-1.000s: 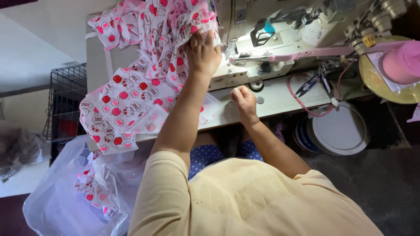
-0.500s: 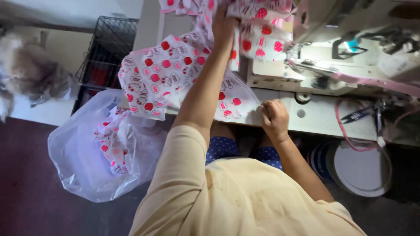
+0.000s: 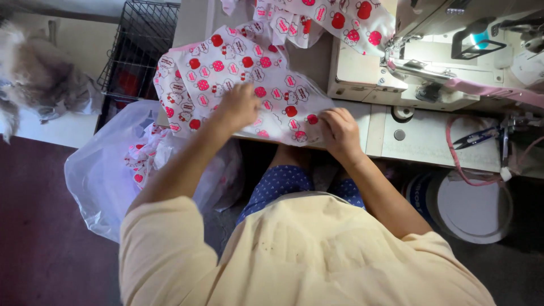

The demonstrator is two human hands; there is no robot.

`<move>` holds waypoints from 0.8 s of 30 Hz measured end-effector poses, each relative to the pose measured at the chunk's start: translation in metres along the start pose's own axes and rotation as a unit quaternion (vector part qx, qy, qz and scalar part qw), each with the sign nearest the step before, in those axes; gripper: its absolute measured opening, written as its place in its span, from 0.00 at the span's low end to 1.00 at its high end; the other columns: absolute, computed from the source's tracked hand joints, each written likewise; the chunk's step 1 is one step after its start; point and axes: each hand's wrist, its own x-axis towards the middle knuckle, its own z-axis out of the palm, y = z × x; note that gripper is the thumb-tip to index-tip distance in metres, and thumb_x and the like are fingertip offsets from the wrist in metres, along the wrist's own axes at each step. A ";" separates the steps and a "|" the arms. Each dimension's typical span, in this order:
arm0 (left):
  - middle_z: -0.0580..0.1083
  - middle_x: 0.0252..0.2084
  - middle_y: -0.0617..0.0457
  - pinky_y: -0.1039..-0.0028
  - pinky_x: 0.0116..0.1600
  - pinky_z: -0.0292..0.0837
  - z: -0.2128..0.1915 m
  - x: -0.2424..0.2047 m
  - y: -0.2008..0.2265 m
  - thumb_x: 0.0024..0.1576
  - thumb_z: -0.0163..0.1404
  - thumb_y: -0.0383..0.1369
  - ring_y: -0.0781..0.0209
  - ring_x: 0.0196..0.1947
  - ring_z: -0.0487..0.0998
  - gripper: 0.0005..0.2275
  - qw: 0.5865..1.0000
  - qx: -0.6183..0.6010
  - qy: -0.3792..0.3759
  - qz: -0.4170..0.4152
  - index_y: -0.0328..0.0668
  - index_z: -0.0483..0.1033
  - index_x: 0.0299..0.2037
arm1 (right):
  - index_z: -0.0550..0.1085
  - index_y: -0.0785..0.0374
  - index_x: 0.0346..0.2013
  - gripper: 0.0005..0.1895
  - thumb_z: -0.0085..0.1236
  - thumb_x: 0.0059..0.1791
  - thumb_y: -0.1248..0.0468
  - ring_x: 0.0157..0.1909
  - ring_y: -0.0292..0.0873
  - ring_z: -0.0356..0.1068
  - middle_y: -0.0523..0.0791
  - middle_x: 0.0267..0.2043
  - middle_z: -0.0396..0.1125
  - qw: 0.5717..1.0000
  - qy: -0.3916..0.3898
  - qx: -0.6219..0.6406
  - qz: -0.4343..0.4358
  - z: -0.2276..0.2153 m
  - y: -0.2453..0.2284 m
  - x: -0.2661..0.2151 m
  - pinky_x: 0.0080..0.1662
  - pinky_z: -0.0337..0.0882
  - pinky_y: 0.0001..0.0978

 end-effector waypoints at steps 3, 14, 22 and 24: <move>0.72 0.36 0.48 0.55 0.46 0.78 -0.035 -0.070 0.027 0.54 0.48 0.37 0.43 0.41 0.78 0.08 0.984 -0.123 -0.125 0.013 0.47 0.80 0.33 | 0.78 0.64 0.41 0.06 0.60 0.49 0.70 0.44 0.57 0.74 0.51 0.42 0.73 0.999 -0.033 -0.003 -0.038 0.031 -0.007 0.026 0.46 0.74 0.46; 0.77 0.46 0.54 0.56 0.54 0.75 -0.035 0.008 -0.011 0.57 0.45 0.46 0.50 0.50 0.80 0.12 0.940 -0.213 -0.067 -0.256 0.64 0.71 0.49 | 0.77 0.65 0.46 0.12 0.56 0.49 0.68 0.46 0.62 0.74 0.56 0.43 0.73 0.992 -0.030 -0.008 -0.120 0.128 0.042 0.113 0.47 0.74 0.53; 0.75 0.36 0.43 0.50 0.33 0.70 -0.068 0.115 -0.008 0.52 0.45 0.26 0.39 0.37 0.76 0.02 0.930 -0.213 0.095 -0.283 0.38 0.70 0.30 | 0.74 0.68 0.46 0.12 0.45 0.56 0.63 0.34 0.53 0.73 0.52 0.40 0.74 0.997 -0.065 -0.003 0.044 0.114 0.047 0.213 0.30 0.69 0.47; 0.71 0.49 0.47 0.46 0.43 0.75 -0.040 0.139 -0.007 0.59 0.43 0.34 0.42 0.52 0.71 0.12 0.946 -0.121 0.020 -0.299 0.44 0.75 0.49 | 0.70 0.59 0.55 0.25 0.41 0.44 0.59 0.54 0.50 0.76 0.49 0.55 0.72 0.968 -0.045 0.056 0.242 0.118 0.059 0.248 0.48 0.71 0.47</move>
